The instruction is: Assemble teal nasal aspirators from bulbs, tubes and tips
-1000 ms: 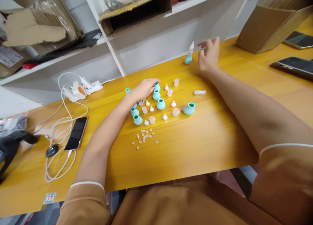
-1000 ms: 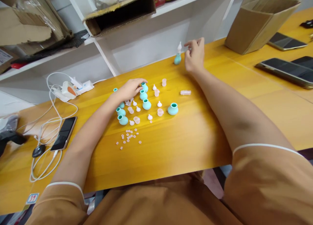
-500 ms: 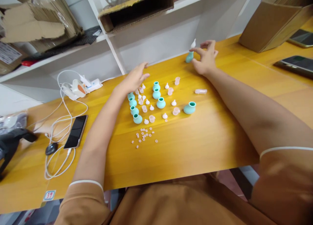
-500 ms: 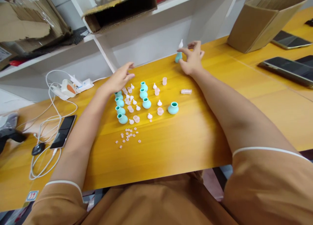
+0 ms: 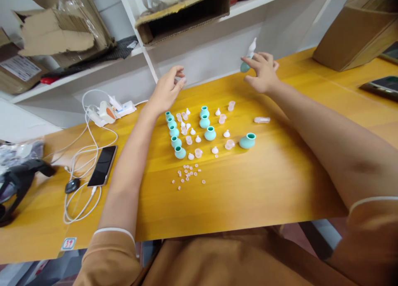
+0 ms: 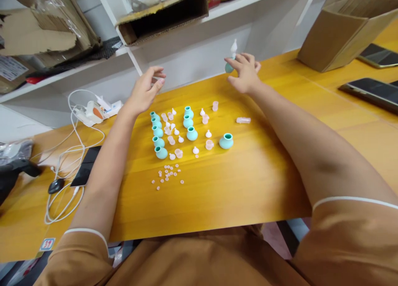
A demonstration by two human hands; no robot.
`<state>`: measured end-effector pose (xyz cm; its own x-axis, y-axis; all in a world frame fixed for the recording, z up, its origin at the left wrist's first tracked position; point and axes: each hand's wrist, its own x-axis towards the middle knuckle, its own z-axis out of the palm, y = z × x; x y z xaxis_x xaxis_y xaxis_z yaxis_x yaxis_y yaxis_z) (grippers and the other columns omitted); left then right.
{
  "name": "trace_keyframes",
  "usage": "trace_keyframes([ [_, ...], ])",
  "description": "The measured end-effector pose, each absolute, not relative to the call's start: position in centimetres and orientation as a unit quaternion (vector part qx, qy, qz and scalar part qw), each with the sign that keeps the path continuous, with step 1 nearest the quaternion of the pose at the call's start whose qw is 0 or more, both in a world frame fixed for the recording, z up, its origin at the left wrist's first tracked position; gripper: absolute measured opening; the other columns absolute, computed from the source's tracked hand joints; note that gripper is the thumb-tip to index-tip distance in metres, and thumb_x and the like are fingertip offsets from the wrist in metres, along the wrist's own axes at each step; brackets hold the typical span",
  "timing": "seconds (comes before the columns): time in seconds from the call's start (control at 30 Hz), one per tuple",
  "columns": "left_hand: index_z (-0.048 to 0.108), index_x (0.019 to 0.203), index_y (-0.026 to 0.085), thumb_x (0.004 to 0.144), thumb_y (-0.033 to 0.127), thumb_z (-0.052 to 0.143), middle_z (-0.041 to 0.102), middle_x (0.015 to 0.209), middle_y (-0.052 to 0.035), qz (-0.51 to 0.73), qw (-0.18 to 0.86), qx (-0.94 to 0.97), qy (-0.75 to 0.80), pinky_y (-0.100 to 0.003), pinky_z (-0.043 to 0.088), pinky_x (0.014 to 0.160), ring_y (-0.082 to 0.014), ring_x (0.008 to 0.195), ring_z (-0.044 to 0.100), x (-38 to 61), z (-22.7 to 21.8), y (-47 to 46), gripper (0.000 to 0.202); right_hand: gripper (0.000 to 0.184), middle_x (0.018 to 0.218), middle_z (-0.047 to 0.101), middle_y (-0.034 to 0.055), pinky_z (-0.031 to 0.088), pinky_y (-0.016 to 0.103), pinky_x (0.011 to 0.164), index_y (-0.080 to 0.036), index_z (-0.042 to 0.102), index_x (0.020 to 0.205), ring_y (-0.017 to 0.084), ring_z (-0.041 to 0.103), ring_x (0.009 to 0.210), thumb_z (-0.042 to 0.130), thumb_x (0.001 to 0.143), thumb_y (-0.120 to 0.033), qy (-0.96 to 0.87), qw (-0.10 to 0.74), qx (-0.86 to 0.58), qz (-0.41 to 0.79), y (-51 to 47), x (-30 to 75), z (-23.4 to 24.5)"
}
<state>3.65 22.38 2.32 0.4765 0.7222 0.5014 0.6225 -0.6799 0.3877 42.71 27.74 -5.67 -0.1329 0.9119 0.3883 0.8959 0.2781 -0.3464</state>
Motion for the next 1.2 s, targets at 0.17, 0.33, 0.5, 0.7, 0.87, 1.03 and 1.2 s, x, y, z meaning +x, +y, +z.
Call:
trace_keyframes([
  [0.17,0.062,0.142,0.032,0.103,0.067,0.063,0.068,0.144,-0.0092,0.376,0.055,0.849,0.367,-0.045,0.057,0.111,-0.0302,0.132,0.068,5.6,4.7,19.3,0.051,0.082,0.179,0.037,0.0153,0.016,0.059,0.121,-0.031,0.042,0.174,0.043,0.017,0.164,0.068,0.097,-0.023,-0.845,0.302,-0.441,-0.016,23.3,38.3,-1.5],
  [0.33,0.067,0.137,0.032,0.102,0.067,0.065,0.065,0.14,-0.0061,0.383,0.102,0.857,0.328,-0.044,0.059,0.106,-0.028,0.129,0.067,8.0,6.6,16.2,0.049,0.079,0.175,0.046,0.0036,0.032,0.065,0.122,-0.041,0.041,0.173,0.049,0.023,0.163,0.064,0.097,-0.045,-0.885,0.314,-0.344,0.006,16.2,33.6,2.0],
  [0.5,0.08,0.111,0.025,0.104,0.061,0.064,0.068,0.119,-0.0106,0.452,0.121,0.83,0.304,-0.045,0.053,0.114,-0.0267,0.121,0.065,8.9,8.2,14.2,0.04,0.081,0.178,0.041,0.0015,0.036,0.064,0.128,-0.035,0.038,0.176,0.041,0.035,0.163,0.057,0.098,-0.04,-0.901,0.331,-0.279,-0.02,12.0,31.9,3.7],
  [0.7,0.071,0.098,0.021,0.11,0.043,0.054,0.076,0.11,-0.0049,0.418,0.318,0.805,0.275,-0.037,0.054,0.109,-0.0223,0.119,0.071,10.0,8.1,12.9,0.03,0.075,0.174,0.047,0.0144,0.04,0.068,0.123,-0.026,0.044,0.174,0.047,0.04,0.16,0.061,0.101,-0.039,-0.922,0.306,-0.237,-0.023,10.1,31.6,4.6],
  [0.87,0.065,0.096,0.021,0.114,0.05,0.047,0.076,0.109,-0.0049,0.451,0.347,0.766,0.298,-0.034,0.059,0.095,-0.0191,0.104,0.073,10.6,7.6,12.9,0.038,0.056,0.146,0.073,0.0077,0.057,0.041,0.099,-0.03,0.059,0.164,0.028,0.075,0.115,0.057,0.11,-0.044,-0.939,0.269,-0.207,0.05,8.6,34.4,7.5],
  [1.03,0.06,0.099,0.021,0.116,0.057,0.042,0.065,0.081,-0.0002,0.414,0.381,0.745,0.358,-0.029,0.059,0.075,-0.017,0.081,0.076,11.9,7.6,11.6,0.044,0.042,0.078,0.076,0.0015,0.04,0.031,0.066,-0.022,0.079,0.097,0.013,0.056,0.06,0.054,0.114,-0.05,-0.901,0.322,-0.287,0.049,7.8,36.4,10.2],
  [1.2,0.064,0.096,0.021,0.114,0.07,0.028,0.058,0.069,0.0009,0.387,0.403,0.745,0.365,-0.025,0.051,0.059,-0.0142,0.061,0.066,13.0,8.0,9.7,0.064,0.062,0.054,0.03,-0.0037,0.022,0.033,0.061,-0.02,0.039,0.064,0.011,0.025,0.056,0.054,0.113,-0.053,-0.866,0.38,-0.325,0.019,8.4,35.8,9.8],
])
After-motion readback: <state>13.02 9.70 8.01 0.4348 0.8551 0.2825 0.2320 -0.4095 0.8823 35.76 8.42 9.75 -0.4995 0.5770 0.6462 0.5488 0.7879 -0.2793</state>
